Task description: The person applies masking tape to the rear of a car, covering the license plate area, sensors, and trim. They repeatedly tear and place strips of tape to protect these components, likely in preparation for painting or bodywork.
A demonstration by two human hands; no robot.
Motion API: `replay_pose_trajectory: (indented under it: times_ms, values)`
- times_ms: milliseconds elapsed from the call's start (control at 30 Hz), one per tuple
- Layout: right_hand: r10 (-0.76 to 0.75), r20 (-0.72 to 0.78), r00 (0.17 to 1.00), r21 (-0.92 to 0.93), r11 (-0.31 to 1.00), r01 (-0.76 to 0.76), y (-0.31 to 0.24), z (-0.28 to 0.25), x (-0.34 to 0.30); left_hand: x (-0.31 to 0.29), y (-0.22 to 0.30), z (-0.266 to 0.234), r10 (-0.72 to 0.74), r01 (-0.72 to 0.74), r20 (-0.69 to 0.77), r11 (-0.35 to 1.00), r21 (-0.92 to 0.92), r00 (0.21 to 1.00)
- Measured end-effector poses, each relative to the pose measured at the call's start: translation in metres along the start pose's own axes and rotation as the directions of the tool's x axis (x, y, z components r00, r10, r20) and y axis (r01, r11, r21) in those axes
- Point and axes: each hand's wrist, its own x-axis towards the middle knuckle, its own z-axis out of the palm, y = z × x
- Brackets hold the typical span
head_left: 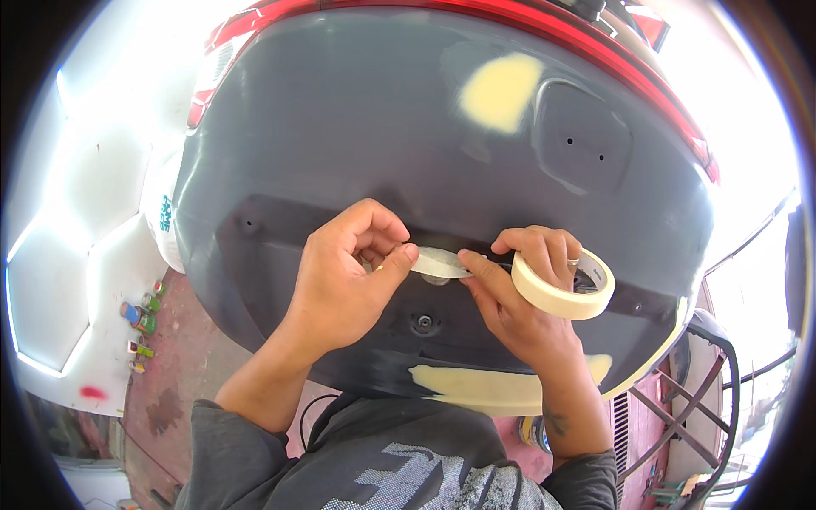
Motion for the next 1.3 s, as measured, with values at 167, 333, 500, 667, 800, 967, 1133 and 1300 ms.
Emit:
replay_pose_trajectory:
  times_ms: [167, 333, 500, 667, 800, 967, 1133, 1300]
  values:
    - [-0.023, -0.102, 0.995, -0.055, 0.998, 0.018, 0.004, 0.006, -0.005, 0.002, 0.002, 0.0, 0.06, -0.06, 0.013, 0.996, 0.061, 0.998]
    - [-0.099, -0.155, 0.983, -0.112, 0.99, 0.082, 0.005, 0.007, -0.012, 0.0, -0.013, -0.002, 0.46, -0.491, 0.197, 0.705, 0.512, 0.866]
    - [-0.11, -0.16, 0.981, -0.133, 0.987, 0.089, 0.003, 0.015, -0.019, -0.004, -0.011, -0.004, 0.466, -0.53, 0.272, 0.619, 0.579, 0.842]
    - [-0.089, -0.131, 0.987, -0.122, 0.99, 0.073, 0.0, 0.012, -0.018, -0.003, -0.014, -0.002, 0.494, -0.545, 0.271, 0.577, 0.608, 0.826]
    - [-0.085, -0.139, 0.987, -0.099, 0.993, 0.071, -0.001, 0.016, -0.021, -0.005, -0.014, 0.0, 0.482, -0.536, 0.274, 0.572, 0.621, 0.832]
    - [-0.001, -0.13, 0.992, -0.094, 0.996, -0.011, -0.014, 0.022, -0.027, -0.014, -0.02, 0.008, 0.509, -0.51, 0.219, 0.55, 0.661, 0.833]
    - [0.069, -0.152, 0.986, -0.133, 0.987, -0.09, -0.028, 0.033, -0.033, -0.025, -0.024, 0.016, 0.491, -0.437, 0.154, 0.538, 0.721, 0.858]
    - [0.126, -0.152, 0.98, -0.129, 0.981, -0.146, -0.035, 0.039, -0.033, -0.024, -0.029, 0.02, 0.525, -0.432, 0.135, 0.499, 0.751, 0.84]
